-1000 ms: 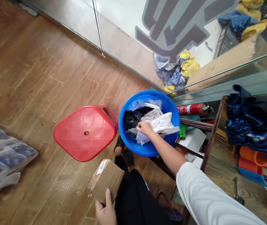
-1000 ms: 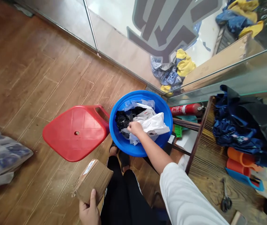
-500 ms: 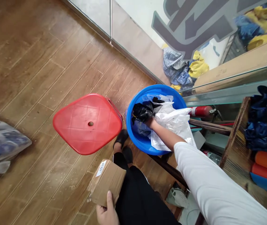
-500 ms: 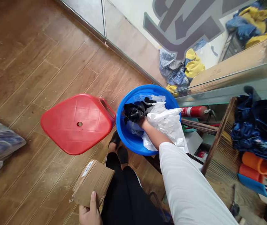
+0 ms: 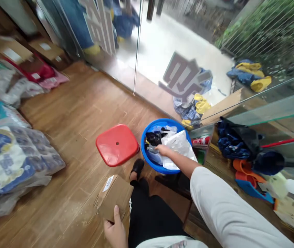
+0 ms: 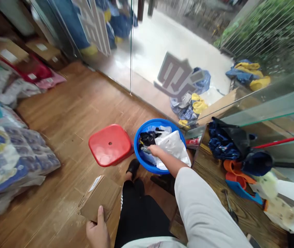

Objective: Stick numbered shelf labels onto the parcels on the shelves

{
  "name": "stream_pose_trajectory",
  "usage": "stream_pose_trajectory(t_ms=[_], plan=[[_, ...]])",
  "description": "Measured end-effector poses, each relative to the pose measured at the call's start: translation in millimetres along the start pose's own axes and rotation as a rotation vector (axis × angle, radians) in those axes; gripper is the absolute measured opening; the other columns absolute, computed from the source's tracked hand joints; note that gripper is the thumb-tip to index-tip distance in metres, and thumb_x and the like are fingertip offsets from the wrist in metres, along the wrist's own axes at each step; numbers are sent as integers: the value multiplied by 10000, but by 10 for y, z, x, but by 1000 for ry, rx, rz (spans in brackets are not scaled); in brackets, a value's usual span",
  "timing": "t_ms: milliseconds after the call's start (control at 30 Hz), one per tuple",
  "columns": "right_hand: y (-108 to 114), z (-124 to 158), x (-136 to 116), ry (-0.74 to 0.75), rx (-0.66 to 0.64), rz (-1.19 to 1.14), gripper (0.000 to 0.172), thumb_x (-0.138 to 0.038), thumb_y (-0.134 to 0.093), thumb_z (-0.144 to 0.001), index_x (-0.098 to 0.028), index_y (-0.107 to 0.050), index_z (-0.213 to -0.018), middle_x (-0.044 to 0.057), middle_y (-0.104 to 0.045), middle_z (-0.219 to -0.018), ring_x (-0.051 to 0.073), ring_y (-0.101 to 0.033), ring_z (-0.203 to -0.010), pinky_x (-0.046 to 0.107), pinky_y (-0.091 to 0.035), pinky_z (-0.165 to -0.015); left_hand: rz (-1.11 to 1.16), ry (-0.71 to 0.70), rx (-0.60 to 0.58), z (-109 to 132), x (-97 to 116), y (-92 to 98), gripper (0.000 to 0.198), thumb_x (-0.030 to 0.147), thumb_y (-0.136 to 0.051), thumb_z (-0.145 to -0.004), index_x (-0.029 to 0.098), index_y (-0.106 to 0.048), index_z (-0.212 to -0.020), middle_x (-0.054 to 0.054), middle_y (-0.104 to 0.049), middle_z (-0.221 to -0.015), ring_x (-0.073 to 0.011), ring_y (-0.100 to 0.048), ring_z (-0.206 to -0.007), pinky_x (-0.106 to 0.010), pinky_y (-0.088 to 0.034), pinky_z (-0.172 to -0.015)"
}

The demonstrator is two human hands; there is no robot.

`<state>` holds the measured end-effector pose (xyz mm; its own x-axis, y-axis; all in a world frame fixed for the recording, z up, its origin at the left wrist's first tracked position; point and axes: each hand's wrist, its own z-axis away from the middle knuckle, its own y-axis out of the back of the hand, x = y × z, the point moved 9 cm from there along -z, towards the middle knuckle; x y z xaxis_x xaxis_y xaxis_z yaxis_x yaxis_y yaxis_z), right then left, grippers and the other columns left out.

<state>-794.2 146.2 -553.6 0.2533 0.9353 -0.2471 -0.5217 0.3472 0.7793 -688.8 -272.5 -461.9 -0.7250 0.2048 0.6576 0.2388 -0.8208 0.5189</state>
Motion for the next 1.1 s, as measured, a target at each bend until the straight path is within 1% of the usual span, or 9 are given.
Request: stream_pose_trajectory(t_ms=[100, 200, 333, 400, 467, 600, 800, 967, 1100], plan=[[459, 923, -701, 153, -15, -212, 224, -251, -659, -851, -187, -679, -1065, 49, -702, -1006, 190, -658, -917, 323, -535, -835, -53, -99, 0, 450, 342, 578, 545, 590, -648, -723, 166, -625, -1064, -147, -670, -1103, -347, -616, -1085, -489, -481, -946], [730, 1834, -1501, 299, -20, -402, 293, -357, -580, -900, -244, -650, -1161, 27, -721, -951, 180, -677, -870, 289, -545, -781, -91, -406, -16, 900, 834, 1173, 395, 551, -636, -746, 196, -650, -919, -94, -685, -927, -295, -651, -918, -409, -527, -803], [850, 2819, -2779, 459, -269, -1256, 644, -625, -558, -829, -295, -433, -1368, 53, -626, -1177, 203, -669, -945, 335, -563, -721, -211, -999, -62, 1592, 1470, 1946, 190, 351, -569, -854, 207, -693, -854, -62, -649, -857, -211, -633, -820, -314, -503, -741], [862, 3143, -3424, 442, -353, -1546, 772, -685, -602, -755, -331, -349, -1393, 69, -550, -1287, 228, -658, -981, 362, -565, -726, -314, -1154, -102, 1804, 1585, 2356, 196, 264, -540, -878, 218, -712, -961, -63, -642, -890, -196, -623, -843, -294, -493, -742], [831, 3384, -4086, 412, -369, -1608, 758, -679, -592, -760, -339, -326, -1383, 84, -515, -1333, 250, -642, -1027, 386, -563, -753, -385, -1219, -43, 1883, 1613, 2928, 223, 210, -514, -891, 217, -713, -992, -62, -616, -866, -190, -594, -835, -294, -477, -735], [606, 3860, -5634, 525, -424, -1327, 799, -662, -641, -718, -283, -363, -1364, 124, -516, -1343, 302, -556, -1192, 464, -510, -915, -492, -1217, 174, 1852, 1387, 4436, 228, 188, -494, -923, 213, -703, -1009, -59, -586, -843, -182, -538, -823, -299, -423, -710], [-289, 5102, -8535, 967, -631, -1035, 1209, -488, -875, -501, -331, -147, -1452, 134, -380, -1464, 319, -443, -1326, 505, -379, -1079, -534, -1236, 576, 1652, 404, 7290, 235, 145, -493, -928, 216, -701, -1010, -39, -609, -792, -162, -522, -807, -326, -389, -762], [-884, 6294, -10781, 1231, -518, -961, 1256, -379, -885, -517, -309, -71, -1470, 137, -325, -1472, 304, -326, -1396, 492, -249, -1161, -582, -1164, 756, 1228, -392, 9538, 202, 149, -516, -918, 216, -707, -913, -31, -634, -797, -155, -539, -817, -338, -385, -798], [-1113, 6936, -12277, 1412, -410, -771, 1335, -324, -905, -469, -314, -30, -1478, 117, -253, -1498, 337, -272, -1407, 498, -203, -1182, -582, -1121, 902, 812, -704, 10962, 212, 134, -520, -903, 217, -700, -829, -25, -645, -778, -160, -555, -822, -350, -392, -831]])
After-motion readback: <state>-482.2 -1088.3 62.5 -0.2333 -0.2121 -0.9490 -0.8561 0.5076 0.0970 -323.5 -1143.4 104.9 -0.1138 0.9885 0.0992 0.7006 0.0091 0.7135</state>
